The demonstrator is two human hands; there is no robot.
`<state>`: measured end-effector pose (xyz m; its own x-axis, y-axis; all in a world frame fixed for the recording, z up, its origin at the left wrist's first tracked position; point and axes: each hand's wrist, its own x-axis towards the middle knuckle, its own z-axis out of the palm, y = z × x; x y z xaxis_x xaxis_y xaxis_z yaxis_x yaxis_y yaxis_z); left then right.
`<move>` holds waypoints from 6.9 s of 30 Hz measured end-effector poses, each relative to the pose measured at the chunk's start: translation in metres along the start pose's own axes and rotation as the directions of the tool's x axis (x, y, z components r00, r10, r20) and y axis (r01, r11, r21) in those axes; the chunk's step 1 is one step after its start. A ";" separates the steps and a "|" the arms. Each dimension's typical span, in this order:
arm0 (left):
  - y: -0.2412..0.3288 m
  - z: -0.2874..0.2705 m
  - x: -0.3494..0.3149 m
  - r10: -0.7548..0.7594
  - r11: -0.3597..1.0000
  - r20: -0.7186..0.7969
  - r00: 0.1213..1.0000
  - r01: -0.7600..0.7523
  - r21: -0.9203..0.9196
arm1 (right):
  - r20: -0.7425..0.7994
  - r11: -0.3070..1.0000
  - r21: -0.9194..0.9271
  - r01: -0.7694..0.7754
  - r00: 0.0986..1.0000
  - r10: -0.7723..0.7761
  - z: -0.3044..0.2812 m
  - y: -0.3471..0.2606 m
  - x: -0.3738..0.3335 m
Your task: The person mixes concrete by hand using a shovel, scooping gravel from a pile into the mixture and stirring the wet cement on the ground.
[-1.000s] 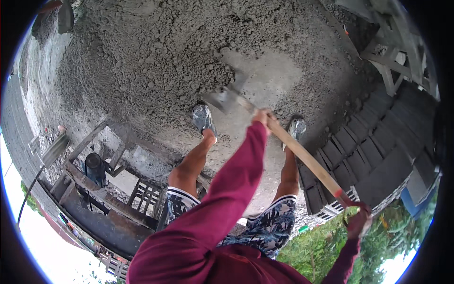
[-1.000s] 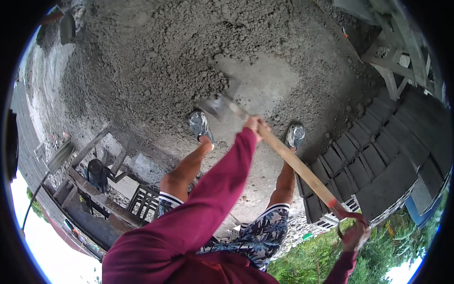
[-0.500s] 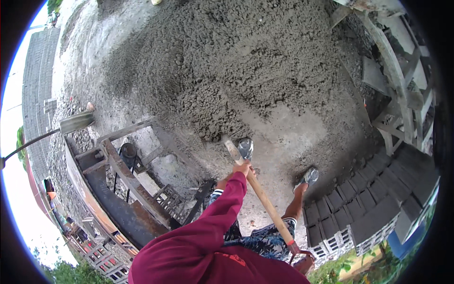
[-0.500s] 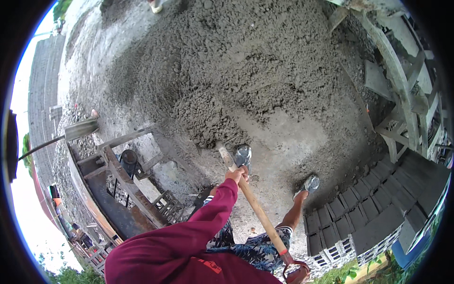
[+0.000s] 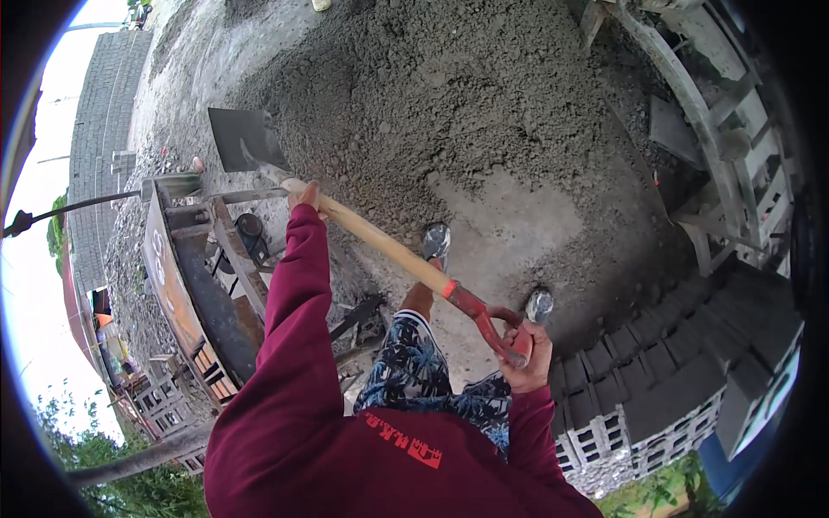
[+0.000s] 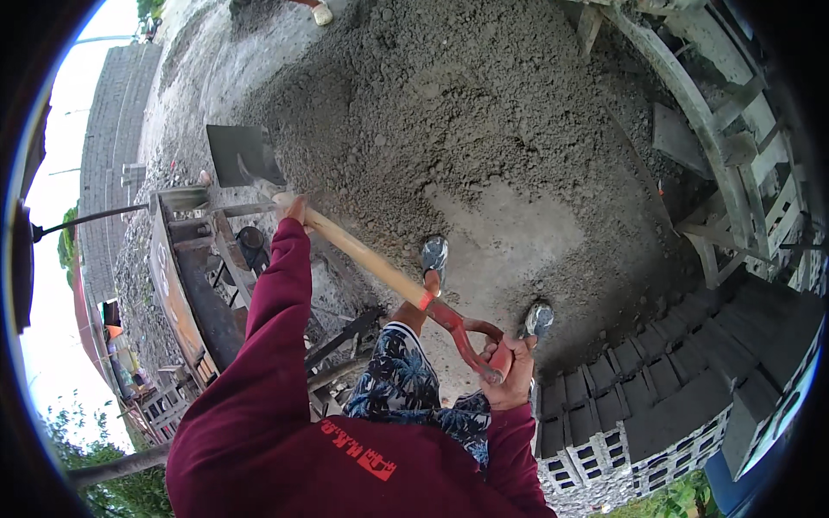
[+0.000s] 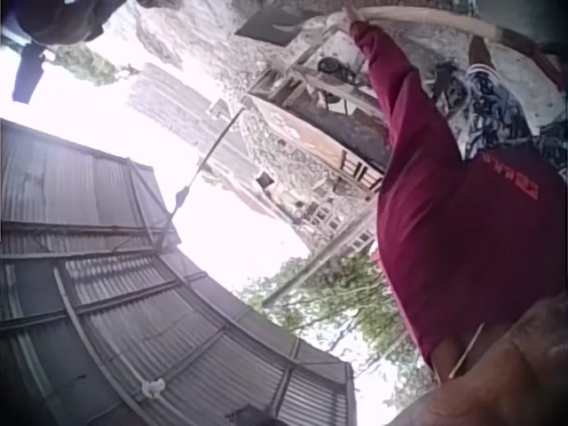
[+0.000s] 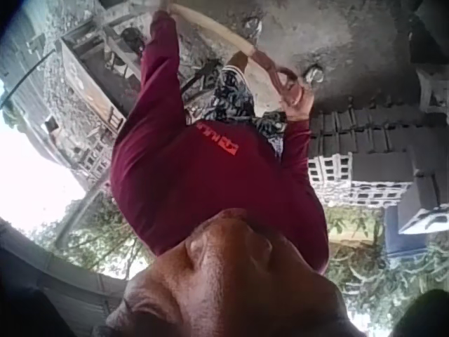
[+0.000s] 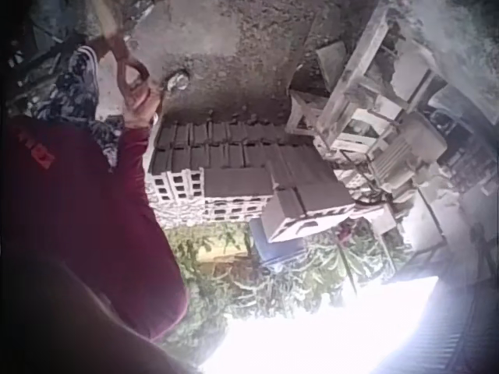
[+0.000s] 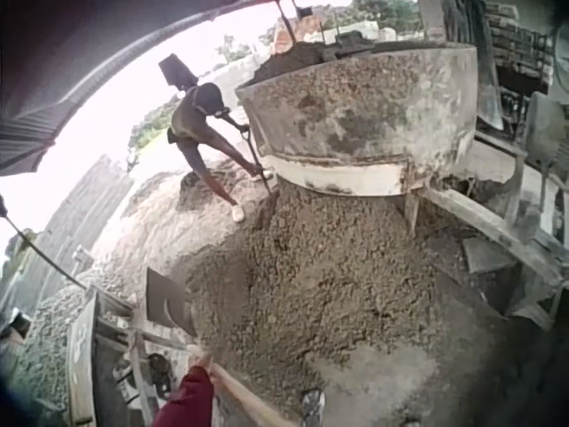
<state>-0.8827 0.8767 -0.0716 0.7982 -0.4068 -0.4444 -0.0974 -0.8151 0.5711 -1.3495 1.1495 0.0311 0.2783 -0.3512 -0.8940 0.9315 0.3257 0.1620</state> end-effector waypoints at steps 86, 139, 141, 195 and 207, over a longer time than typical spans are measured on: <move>0.053 0.298 -0.174 -0.496 0.623 0.839 0.223 0.765 0.165 | -0.168 0.168 -0.986 0.022 0.010 -0.986 0.109 0.001 -0.131; 0.067 0.319 -0.028 -0.491 0.625 0.756 0.434 0.779 -0.042 | -0.274 0.409 -0.867 0.286 0.412 -0.869 0.156 -0.069 -0.045; 0.085 0.279 -0.022 -0.565 0.635 0.649 0.510 0.771 -0.052 | -0.101 0.159 -0.987 0.035 0.634 -0.766 0.158 -0.068 -0.059; 0.067 0.266 -0.022 -0.408 0.789 0.439 0.800 0.551 -0.271 | -0.511 0.789 -0.584 0.192 0.668 -0.541 0.151 -0.109 -0.035; 0.214 0.019 0.046 -0.112 0.966 -0.004 0.994 0.108 -0.235 | -0.014 0.956 -0.291 -0.029 1.000 0.026 0.274 -0.191 0.084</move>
<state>-0.8784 0.6757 0.0166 0.8063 -0.3111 -0.5030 0.1319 -0.7345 0.6656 -1.4397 0.8177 0.0396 0.2988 -0.3302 -0.8953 0.8145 0.5772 0.0590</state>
